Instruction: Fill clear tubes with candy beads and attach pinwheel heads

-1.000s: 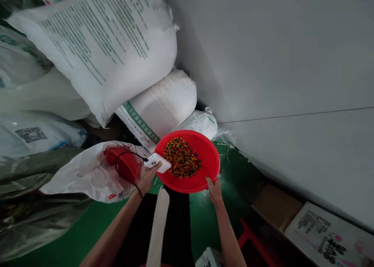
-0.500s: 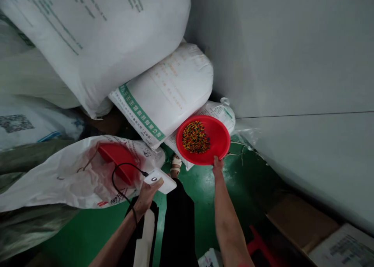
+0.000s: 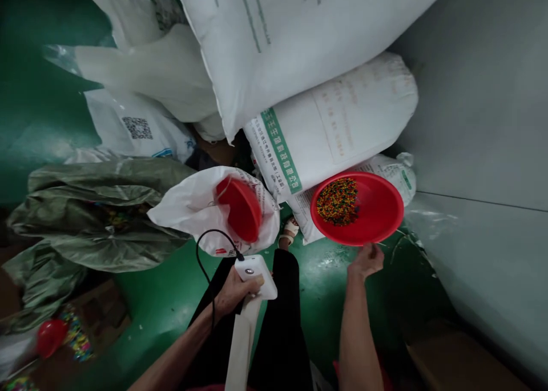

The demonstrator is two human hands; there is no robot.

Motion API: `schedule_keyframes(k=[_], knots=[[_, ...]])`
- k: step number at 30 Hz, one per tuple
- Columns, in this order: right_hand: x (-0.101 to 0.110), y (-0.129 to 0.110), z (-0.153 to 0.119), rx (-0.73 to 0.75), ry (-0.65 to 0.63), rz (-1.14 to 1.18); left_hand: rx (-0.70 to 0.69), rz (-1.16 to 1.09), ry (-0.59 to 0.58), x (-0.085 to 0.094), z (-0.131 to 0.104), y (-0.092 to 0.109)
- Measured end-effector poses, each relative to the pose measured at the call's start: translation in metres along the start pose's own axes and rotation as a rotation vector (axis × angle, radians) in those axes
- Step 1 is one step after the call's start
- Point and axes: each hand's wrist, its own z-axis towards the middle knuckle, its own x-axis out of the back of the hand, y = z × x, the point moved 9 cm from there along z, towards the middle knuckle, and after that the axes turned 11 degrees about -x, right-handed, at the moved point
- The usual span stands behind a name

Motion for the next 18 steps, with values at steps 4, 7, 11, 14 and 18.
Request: schedule_keyframes(k=[4,7,11,14,18], knots=[[-0.064,-0.066,-0.157,0.215,-0.510,0.024,-0.050,-0.013,0.067,0.048,-0.022,0.020],[-0.150,-0.101,-0.295,0.252,-1.041,0.006,-0.095,-0.002,0.104,0.083,-0.041,0.036],[-0.229,-0.121,-0.385,0.217,-1.162,-0.023,-0.093,-0.018,0.117,0.116,-0.066,0.053],[-0.243,-0.112,-0.433,0.266,-1.341,-0.051,-0.136,-0.043,0.112,0.131,-0.072,0.069],[-0.210,-0.096,-0.461,0.376,-1.395,-0.062,-0.187,-0.059,0.095,0.142,-0.059,0.086]])
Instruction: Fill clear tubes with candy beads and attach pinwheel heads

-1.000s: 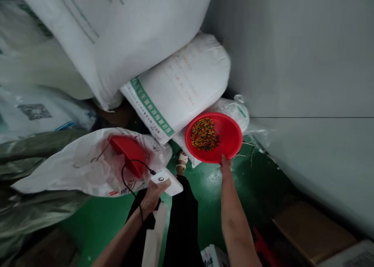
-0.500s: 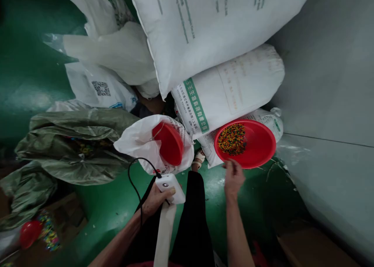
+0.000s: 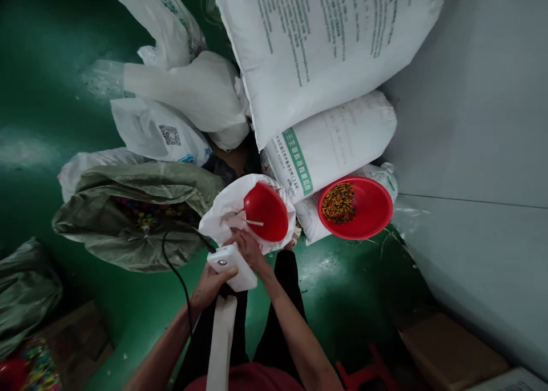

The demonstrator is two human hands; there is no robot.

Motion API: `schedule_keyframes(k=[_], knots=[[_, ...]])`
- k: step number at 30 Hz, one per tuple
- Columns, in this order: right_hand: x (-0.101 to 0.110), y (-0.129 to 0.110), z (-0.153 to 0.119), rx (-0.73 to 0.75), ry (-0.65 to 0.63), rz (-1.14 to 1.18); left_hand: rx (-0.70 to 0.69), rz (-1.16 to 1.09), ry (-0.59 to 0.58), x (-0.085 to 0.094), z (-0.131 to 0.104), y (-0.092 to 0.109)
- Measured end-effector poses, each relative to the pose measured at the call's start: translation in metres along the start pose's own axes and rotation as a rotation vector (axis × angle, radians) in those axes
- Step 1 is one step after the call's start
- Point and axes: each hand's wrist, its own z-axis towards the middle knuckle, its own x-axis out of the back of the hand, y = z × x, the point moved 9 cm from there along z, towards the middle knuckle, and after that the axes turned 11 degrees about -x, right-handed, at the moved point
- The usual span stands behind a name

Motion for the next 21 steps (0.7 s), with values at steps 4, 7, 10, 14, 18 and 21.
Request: schedule_keyframes(k=[4,7,10,14,18,21], knots=[[0.070,-0.003,-0.034,0.067,0.520,-0.164,-0.044,-0.020,-0.030,0.004,0.018,0.009],[0.134,0.008,-0.042,0.005,0.894,-0.262,-0.031,-0.016,-0.015,0.011,0.021,0.007],[0.169,0.042,-0.018,-0.191,0.875,-0.206,-0.019,-0.022,-0.005,0.016,0.019,0.003],[0.203,0.077,-0.013,-0.354,0.865,-0.136,-0.052,0.016,0.041,0.025,0.019,0.005],[0.235,0.096,-0.043,-0.398,0.929,-0.043,-0.083,0.035,0.046,0.032,0.022,0.002],[0.247,0.108,-0.068,-0.411,0.955,0.096,-0.097,0.019,0.097,0.040,0.024,-0.002]])
